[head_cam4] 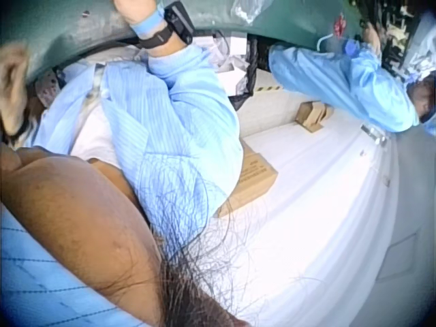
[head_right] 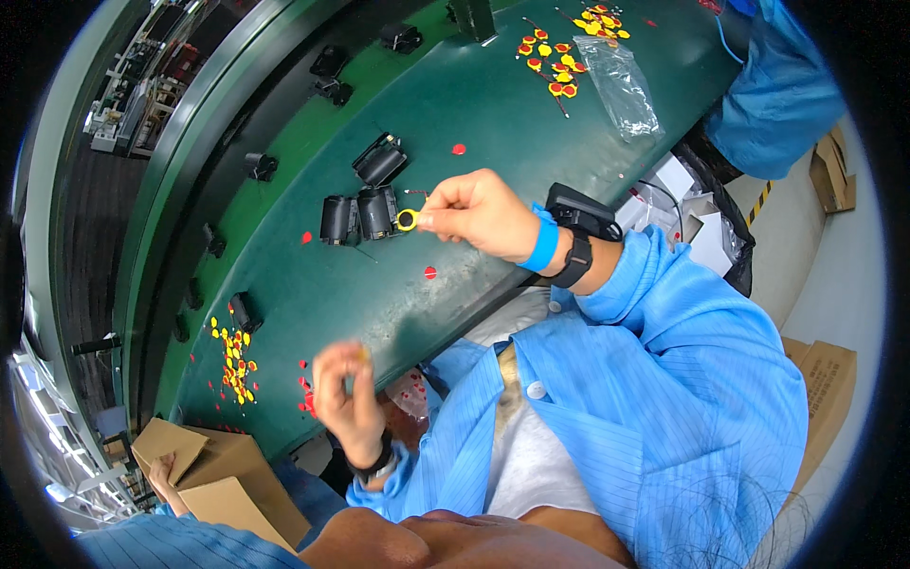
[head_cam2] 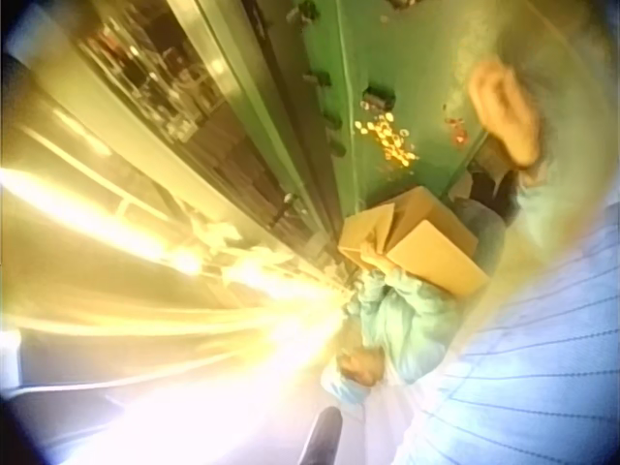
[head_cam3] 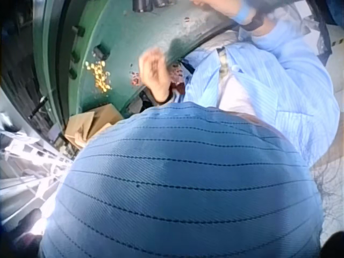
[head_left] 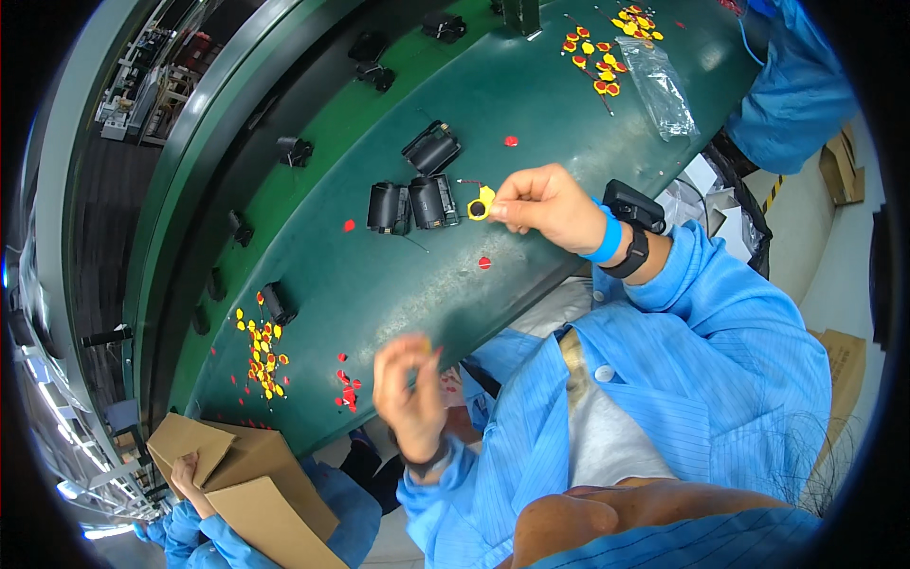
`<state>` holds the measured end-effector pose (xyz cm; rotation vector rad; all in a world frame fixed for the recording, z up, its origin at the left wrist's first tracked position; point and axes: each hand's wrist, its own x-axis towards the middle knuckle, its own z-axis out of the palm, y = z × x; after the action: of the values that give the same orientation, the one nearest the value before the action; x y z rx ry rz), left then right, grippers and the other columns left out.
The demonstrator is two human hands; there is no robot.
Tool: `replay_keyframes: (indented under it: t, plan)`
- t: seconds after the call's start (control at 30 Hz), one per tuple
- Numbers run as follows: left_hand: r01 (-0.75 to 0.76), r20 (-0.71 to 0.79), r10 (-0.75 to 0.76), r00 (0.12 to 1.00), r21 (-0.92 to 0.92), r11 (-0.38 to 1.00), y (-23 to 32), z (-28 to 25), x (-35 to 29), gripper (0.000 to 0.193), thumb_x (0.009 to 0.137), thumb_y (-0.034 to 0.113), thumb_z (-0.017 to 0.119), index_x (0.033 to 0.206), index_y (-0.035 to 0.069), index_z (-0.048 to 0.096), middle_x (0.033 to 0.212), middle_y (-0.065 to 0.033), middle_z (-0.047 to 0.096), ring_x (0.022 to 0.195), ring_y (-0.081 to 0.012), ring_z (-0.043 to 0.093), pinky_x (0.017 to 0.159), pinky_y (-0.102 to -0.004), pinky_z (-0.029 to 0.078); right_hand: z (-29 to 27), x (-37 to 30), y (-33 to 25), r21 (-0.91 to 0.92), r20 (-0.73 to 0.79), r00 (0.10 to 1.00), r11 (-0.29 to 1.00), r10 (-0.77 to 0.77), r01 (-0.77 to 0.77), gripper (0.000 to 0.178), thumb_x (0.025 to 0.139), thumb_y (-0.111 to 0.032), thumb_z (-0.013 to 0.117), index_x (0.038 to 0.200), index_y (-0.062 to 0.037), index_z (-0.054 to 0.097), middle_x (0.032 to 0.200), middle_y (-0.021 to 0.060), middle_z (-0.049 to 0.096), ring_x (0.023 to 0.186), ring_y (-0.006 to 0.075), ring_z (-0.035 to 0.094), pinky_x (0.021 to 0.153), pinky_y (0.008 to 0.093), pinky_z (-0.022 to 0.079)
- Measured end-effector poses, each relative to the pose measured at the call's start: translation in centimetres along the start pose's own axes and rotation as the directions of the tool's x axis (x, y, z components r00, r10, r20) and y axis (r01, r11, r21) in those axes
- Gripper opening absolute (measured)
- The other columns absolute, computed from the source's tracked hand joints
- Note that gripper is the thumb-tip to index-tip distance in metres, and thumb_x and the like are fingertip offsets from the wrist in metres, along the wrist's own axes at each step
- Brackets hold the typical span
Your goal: Peeling yellow adhesive stickers and applying them to black plastic components on an assembly line.
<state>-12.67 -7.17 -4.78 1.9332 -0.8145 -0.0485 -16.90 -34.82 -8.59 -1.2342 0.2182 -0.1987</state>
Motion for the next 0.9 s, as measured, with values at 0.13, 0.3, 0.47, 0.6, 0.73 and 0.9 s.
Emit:
replay_keyframes:
  t: [0.13,0.3,0.47,0.6,0.73,0.9]
  plan:
    - [0.716,0.155,-0.704,0.693,-0.264,0.646,-6.1,-5.9,-10.2,0.005,0.083,-0.003,0.060,0.081,0.001,0.060,0.076,-0.0017,0.061,0.064,-0.0064,0.053,0.061,-0.0201,0.043,0.1,0.5,0.0,0.044,-0.037,0.998,0.998,0.056,-0.054,0.012,0.086,-0.014,0.066,0.085,-0.0016,0.065,0.072,0.0004,0.061,0.063,0.0064,0.052,0.055,0.0206,0.040]
    - [0.490,-0.194,-0.748,0.635,0.849,0.196,-28.9,-5.2,-29.5,0.022,0.069,0.005,0.073,0.087,-0.002,0.064,0.074,-0.0075,0.064,0.066,-0.0193,0.061,0.066,-0.0288,0.049,2.6,0.9,0.2,0.067,0.067,0.996,0.995,0.064,-0.069,0.013,0.086,-0.014,0.066,0.085,-0.0008,0.066,0.072,0.0007,0.061,0.063,0.0065,0.051,0.055,0.0214,0.040]
    - [0.466,-0.169,-0.800,0.576,0.872,0.152,-28.5,-3.3,-25.8,0.022,0.070,0.006,0.073,0.088,-0.002,0.064,0.077,-0.0084,0.064,0.069,-0.0202,0.062,0.068,-0.0306,0.050,2.8,0.3,-0.9,-0.046,0.073,0.997,0.998,0.037,-0.033,0.011,0.085,-0.011,0.067,0.086,0.0003,0.066,0.071,0.0006,0.060,0.063,0.0057,0.049,0.055,0.0216,0.040]
    - [0.434,-0.095,-0.767,0.635,0.865,0.252,-27.5,-3.4,-23.2,0.022,0.070,0.007,0.073,0.089,-0.002,0.065,0.079,-0.0091,0.064,0.072,-0.0209,0.062,0.069,-0.0321,0.050,1.8,0.0,-1.2,-0.120,0.027,0.998,0.991,-0.052,0.055,0.010,0.084,-0.009,0.066,0.085,0.0006,0.066,0.072,0.0007,0.061,0.065,0.0055,0.051,0.057,0.0212,0.041]
    - [0.435,0.031,-0.688,0.725,0.753,0.493,-25.6,-4.2,-21.8,0.023,0.071,0.008,0.073,0.090,-0.001,0.065,0.081,-0.0098,0.065,0.075,-0.0216,0.063,0.070,-0.0335,0.050,2.8,-0.7,-1.8,-0.548,0.092,0.918,0.750,-0.386,0.370,0.010,0.081,-0.011,0.069,0.081,-0.0014,0.066,0.075,0.0062,0.064,0.067,0.0125,0.060,0.061,0.0271,0.047]
    - [0.578,0.202,-0.648,0.735,0.313,0.753,-15.2,-6.2,-18.6,0.023,0.071,0.009,0.073,0.091,-0.001,0.066,0.083,-0.0107,0.065,0.078,-0.0225,0.063,0.071,-0.0354,0.051,4.9,0.9,-1.0,-0.602,0.428,0.632,0.318,-0.647,0.733,0.011,0.077,-0.020,0.070,0.075,-0.0111,0.064,0.073,0.0032,0.056,0.070,0.0235,0.057,0.058,0.0368,0.045]
